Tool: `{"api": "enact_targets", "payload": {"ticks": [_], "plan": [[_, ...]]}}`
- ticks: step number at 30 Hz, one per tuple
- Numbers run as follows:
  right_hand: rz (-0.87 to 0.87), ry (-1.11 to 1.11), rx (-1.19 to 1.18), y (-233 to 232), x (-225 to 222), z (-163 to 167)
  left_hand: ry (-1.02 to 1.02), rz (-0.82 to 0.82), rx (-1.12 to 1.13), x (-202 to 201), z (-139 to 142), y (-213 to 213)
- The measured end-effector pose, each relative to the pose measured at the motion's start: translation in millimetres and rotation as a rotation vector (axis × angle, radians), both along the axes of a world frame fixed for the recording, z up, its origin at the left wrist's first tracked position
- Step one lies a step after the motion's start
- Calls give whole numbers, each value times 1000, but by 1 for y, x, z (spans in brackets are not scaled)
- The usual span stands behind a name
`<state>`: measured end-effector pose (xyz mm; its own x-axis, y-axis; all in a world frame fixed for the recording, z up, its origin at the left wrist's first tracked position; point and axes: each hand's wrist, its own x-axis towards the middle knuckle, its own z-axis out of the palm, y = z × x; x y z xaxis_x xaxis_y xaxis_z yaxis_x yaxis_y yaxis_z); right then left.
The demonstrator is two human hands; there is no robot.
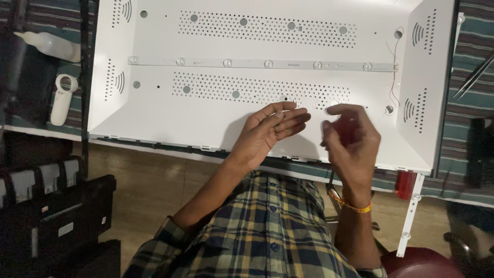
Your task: The person aligns a metal mounting rail inside a white perforated enclosure, then uses a red-handled screwdriver to drive screws into the enclosure at several positions. The person later uses a black marker to mark points on the enclosure surface. The task ends with the person sitting on a chair.
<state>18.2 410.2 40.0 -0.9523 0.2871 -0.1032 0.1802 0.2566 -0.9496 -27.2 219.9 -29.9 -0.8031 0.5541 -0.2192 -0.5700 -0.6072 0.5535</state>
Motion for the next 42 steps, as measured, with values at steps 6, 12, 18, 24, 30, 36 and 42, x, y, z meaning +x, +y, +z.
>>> {"api": "enact_targets", "payload": {"ticks": [6,12,18,24,30,36,42], "plan": [[316,275,514,-27,-11,5,34,-21,-76,8,4,1],[304,224,633,-35,-14,-6,62,-1,-165,7,-2,-2],[293,301,483,-39,-9,-16,120,41,-313,10,-8,1],[52,144,-9,-31,-6,-18,46,133,-166,9,1,4],[223,211,365,-13,-21,-11,-37,104,-83,0,-2,3],[317,110,733,-32,-33,-7,-53,189,-185,4,-18,11],[238,92,503,-17,-25,22,-87,234,-138,-5,-21,-7]]}}
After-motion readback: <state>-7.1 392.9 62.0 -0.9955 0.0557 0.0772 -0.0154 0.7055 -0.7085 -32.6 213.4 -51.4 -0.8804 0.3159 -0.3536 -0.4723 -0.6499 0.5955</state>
